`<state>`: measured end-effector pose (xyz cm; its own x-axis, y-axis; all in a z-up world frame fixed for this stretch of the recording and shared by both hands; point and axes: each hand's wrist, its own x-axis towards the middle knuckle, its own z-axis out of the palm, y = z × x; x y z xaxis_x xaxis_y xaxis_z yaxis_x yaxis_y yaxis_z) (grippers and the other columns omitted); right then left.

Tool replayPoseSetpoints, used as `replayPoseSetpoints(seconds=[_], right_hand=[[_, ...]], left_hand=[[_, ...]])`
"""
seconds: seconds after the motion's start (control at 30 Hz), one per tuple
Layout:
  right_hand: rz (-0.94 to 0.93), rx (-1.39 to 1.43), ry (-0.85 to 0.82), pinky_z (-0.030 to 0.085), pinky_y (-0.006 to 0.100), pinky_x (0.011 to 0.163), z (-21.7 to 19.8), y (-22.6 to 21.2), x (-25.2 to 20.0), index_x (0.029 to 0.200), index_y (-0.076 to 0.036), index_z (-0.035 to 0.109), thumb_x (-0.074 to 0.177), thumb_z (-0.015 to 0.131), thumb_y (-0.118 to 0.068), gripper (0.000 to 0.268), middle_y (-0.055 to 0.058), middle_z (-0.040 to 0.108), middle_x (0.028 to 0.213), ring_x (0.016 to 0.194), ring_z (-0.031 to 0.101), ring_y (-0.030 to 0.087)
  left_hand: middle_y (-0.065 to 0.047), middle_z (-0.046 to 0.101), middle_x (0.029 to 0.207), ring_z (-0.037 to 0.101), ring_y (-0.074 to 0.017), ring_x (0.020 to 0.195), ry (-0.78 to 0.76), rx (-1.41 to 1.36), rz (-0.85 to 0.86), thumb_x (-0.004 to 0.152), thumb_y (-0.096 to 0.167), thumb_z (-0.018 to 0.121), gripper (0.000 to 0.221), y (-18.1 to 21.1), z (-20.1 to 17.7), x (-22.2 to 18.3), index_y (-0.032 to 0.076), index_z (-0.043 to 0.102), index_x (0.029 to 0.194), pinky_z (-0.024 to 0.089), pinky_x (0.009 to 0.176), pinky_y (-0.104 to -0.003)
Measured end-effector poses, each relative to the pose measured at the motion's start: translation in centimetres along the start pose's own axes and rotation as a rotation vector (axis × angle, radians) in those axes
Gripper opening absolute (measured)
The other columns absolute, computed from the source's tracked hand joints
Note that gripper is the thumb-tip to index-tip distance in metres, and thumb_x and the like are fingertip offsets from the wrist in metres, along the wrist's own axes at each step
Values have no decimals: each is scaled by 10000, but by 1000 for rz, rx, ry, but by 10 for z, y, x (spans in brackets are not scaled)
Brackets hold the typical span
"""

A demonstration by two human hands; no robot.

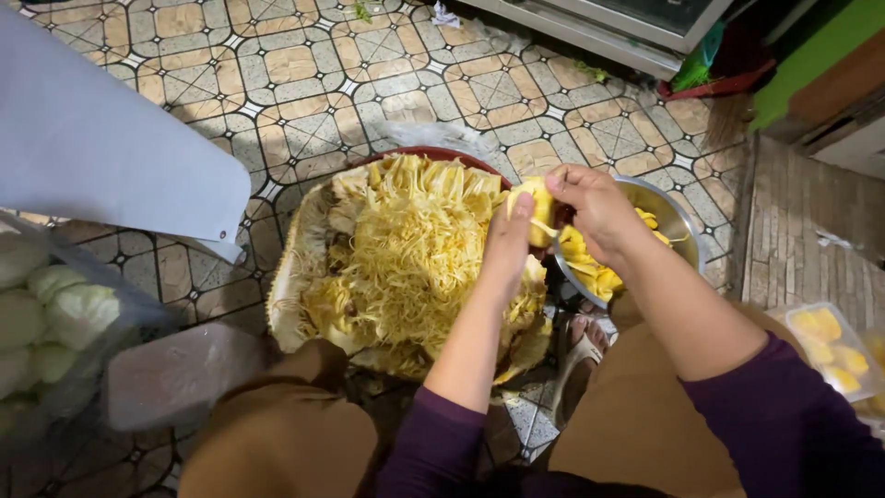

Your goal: Extracting edible bulbs from a jackfruit and placing them in a bowl

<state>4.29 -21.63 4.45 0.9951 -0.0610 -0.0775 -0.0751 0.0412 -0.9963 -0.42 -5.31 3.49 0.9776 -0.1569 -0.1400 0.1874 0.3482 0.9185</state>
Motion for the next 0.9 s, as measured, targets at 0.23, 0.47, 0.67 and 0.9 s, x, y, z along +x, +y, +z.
replayPoseSetpoints(seconds=[0.23,0.47,0.67,0.9], right_hand=[[75,81,-3,482,292,352,37,-17,-14,867,-107,530,1070,568,-222,236,53,598,626,438,561,160],[32,33,-5,530,252,501,32,8,8,879,-87,599,1067,611,-204,222,48,637,686,560,631,141],[141,197,65,560,299,539,42,-45,-12,992,-131,561,1090,518,-235,149,40,629,773,621,639,172],[-100,-331,49,604,288,472,35,-53,-8,1032,32,634,991,719,-110,171,142,599,798,604,625,168]], left_hand=[[-145,719,895,732,-245,677,-144,-430,-144,1009,611,523,585,11,-4,6,70,635,1201,616,573,-339],[-94,560,1154,660,-209,852,146,-102,94,876,359,787,563,39,-9,-8,108,476,1272,661,690,-369],[-137,644,923,651,-196,599,163,-137,86,1011,428,523,402,-32,-48,39,97,557,1237,583,455,-268],[-123,658,1012,630,-195,637,47,-389,-19,1059,665,295,668,-21,-49,24,119,509,1377,542,465,-254]])
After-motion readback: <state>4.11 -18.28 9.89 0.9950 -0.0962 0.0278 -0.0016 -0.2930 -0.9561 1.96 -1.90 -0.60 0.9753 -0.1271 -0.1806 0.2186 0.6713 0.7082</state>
